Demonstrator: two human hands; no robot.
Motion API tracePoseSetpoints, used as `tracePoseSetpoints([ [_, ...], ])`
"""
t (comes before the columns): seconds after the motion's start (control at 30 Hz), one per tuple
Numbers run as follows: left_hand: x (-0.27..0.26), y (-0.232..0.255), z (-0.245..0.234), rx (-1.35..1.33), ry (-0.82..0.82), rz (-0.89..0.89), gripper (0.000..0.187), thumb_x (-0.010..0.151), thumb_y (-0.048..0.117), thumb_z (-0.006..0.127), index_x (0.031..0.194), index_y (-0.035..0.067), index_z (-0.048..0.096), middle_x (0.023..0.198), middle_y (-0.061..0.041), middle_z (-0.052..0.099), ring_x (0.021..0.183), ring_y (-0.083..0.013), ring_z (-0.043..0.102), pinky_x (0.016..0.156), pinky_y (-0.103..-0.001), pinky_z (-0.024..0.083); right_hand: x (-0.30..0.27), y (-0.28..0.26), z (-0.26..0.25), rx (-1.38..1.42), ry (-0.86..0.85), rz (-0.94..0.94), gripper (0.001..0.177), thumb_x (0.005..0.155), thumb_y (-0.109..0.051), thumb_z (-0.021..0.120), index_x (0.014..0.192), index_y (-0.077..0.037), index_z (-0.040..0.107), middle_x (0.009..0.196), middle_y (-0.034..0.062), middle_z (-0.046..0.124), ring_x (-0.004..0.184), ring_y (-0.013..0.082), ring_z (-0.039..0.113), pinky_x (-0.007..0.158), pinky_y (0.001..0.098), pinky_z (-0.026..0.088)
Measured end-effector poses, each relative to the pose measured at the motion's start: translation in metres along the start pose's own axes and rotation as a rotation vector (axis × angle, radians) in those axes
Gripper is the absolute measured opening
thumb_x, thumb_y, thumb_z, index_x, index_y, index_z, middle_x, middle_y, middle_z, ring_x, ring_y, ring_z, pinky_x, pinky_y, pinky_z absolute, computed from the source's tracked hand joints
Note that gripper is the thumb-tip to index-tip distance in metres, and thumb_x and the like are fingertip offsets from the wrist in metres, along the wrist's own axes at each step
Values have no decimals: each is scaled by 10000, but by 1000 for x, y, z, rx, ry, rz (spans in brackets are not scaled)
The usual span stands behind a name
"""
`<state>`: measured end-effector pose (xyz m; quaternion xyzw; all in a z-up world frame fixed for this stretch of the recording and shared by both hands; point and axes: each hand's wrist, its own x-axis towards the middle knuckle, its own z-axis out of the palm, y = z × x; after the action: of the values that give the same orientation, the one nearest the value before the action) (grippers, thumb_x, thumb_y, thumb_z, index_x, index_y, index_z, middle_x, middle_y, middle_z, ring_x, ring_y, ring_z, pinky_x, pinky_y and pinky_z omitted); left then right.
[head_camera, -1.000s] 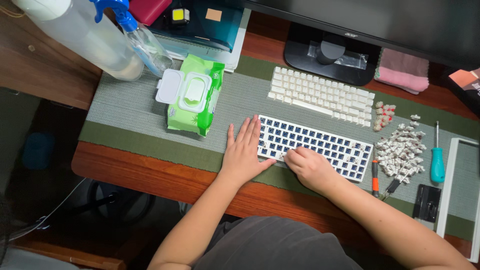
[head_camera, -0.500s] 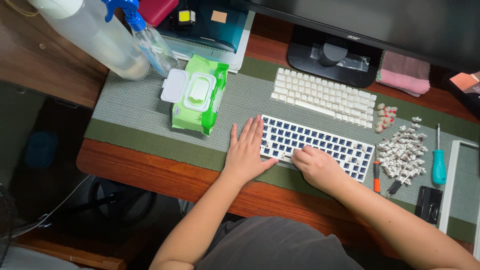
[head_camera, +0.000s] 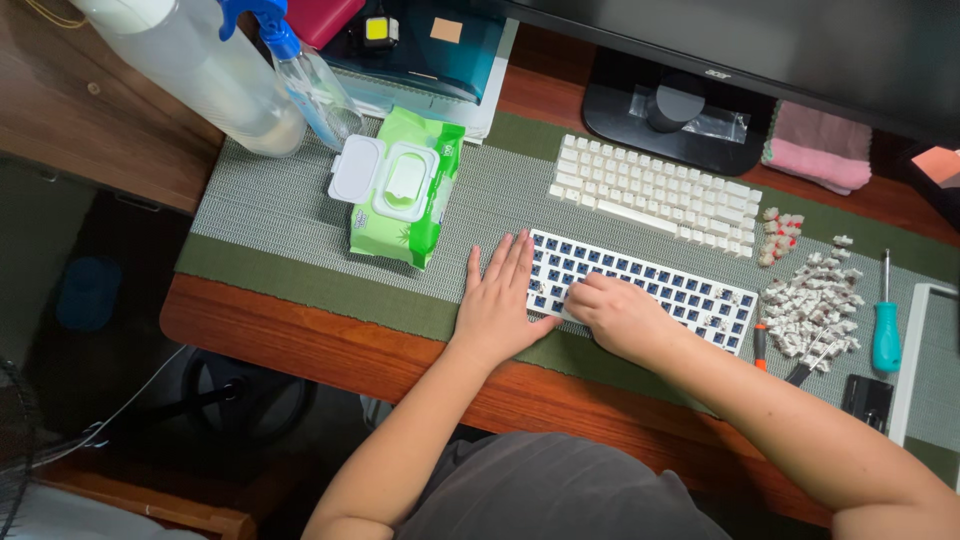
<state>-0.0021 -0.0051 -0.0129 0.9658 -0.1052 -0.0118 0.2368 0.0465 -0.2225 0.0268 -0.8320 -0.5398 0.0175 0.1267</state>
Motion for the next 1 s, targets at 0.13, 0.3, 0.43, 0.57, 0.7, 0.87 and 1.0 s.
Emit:
tracePoseSetpoints([
  [0.13,0,-1,-1,13,-2,-3,1206,744,632,768,1596,12,179,1671,-144,243,1558,-270,194,1248,-573,72,1,-1,3,38,24,10,307,688,-6,650,989,-29,709,1001,32,637,909,221,602,799,326,560],
  [0.3,-2,0,0,-7,7,3,1201,747,653,751,1591,15,184,1672,-139,245,1558,-274,192,1251,-575,70,-15,-5,-1,31,21,115,273,696,12,665,964,-22,706,967,38,633,881,224,608,773,342,555],
  [0.43,1,0,-4,-1,3,1,1205,746,644,760,1591,12,180,1671,-139,244,1558,-280,192,1247,-578,67,-20,-16,2,-57,182,119,255,739,-4,657,989,-16,707,947,37,623,831,216,602,754,336,549],
  [0.57,-1,1,-3,-11,-5,-2,1205,738,631,770,1598,22,186,1678,-129,247,1562,-274,201,1253,-571,75,-23,-29,9,-114,190,138,266,743,-33,661,1000,10,710,923,53,612,783,210,588,720,334,548],
  [0.7,0,1,-3,-2,11,11,1212,735,635,769,1589,11,178,1672,-133,246,1555,-280,195,1245,-579,80,-25,-31,9,-128,190,104,223,779,-46,668,987,29,696,927,47,605,791,193,590,692,320,548],
  [0.87,-1,0,-2,-6,17,2,1205,745,640,766,1599,24,179,1677,-126,246,1564,-264,193,1258,-573,76,-24,-28,8,-140,220,38,316,744,-37,655,1043,51,701,955,60,608,794,193,589,694,321,554],
  [1.0,0,-1,-1,-9,-6,-1,1210,741,641,772,1591,23,172,1665,-138,243,1555,-279,190,1247,-567,60,-28,-37,10,-90,130,56,267,780,-48,683,1030,44,703,955,60,624,762,189,585,638,312,539],
])
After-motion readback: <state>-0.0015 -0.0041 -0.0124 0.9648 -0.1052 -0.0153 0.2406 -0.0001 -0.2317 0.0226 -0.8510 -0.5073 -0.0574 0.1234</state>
